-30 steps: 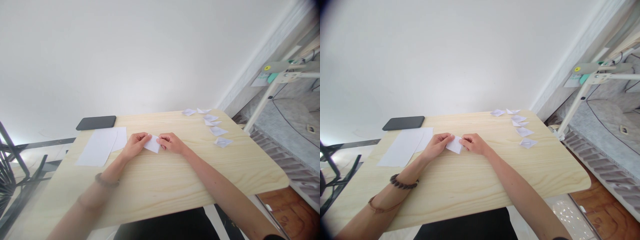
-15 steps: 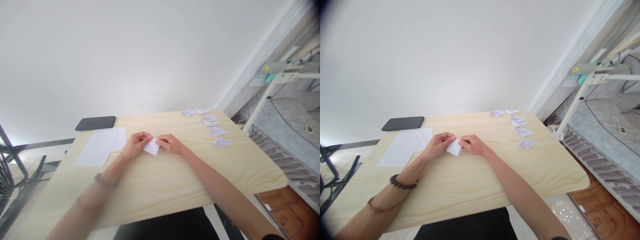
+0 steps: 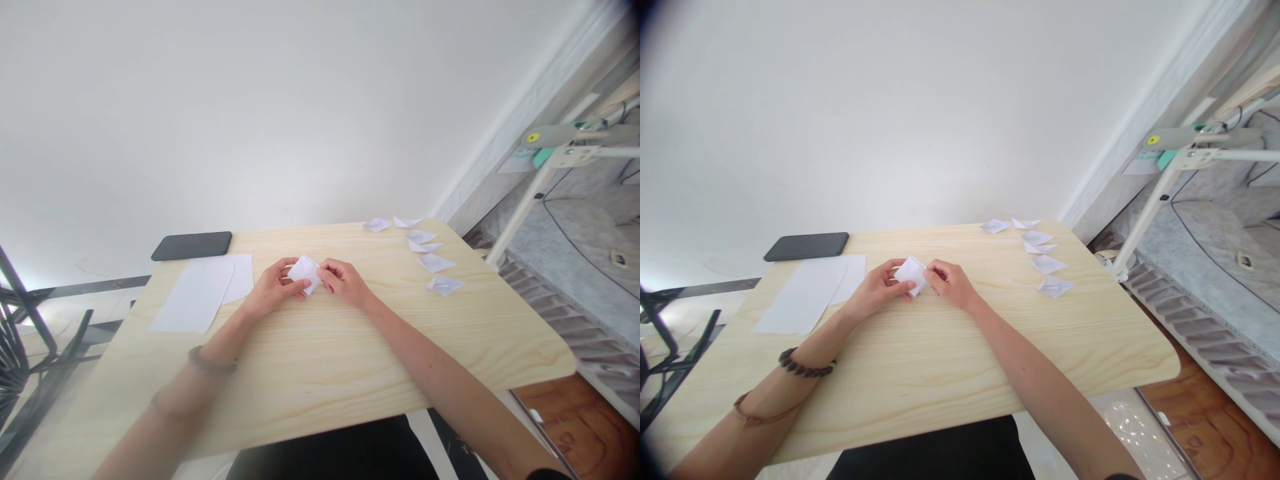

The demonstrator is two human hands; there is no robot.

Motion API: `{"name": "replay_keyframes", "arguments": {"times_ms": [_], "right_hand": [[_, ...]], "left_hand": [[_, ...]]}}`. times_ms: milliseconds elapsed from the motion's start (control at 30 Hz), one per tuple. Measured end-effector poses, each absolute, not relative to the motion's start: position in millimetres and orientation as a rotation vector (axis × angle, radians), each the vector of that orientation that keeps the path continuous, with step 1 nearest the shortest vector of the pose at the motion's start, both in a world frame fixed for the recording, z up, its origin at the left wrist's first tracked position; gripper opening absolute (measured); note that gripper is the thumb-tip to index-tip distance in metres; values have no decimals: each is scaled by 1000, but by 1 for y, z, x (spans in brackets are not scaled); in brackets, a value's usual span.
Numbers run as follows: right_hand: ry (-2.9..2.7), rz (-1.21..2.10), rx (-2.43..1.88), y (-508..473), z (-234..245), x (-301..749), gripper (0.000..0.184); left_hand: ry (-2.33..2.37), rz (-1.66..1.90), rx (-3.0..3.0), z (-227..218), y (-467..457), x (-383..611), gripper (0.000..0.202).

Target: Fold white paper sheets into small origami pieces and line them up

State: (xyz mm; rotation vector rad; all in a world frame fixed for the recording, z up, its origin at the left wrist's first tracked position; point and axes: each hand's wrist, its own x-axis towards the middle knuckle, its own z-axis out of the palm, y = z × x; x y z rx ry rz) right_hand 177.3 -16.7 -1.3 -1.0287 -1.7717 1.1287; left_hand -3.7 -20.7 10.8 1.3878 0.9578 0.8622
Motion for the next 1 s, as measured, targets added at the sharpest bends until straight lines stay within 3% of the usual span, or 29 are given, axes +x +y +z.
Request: {"name": "replay_keyframes", "arguments": {"times_ms": [267,467,700,867,1000], "right_hand": [[-1804,1032,-1048,-18,-3,175,22],[-1835,978,-1068,-17,-2,176,24],[-1864,1056,-1084,-17,-3,179,26],[-1889,1011,-1090,-18,-3,177,27],[-1851,891,-1073,-16,-6,175,18]], "left_hand": [[960,761,1523,10,-21,-8,26],[971,829,1439,10,-20,-8,49],[1002,885,1494,8,-16,-12,31],[1066,899,1579,8,-14,-13,32],[1136,928,1722,10,-15,-14,30]]}}
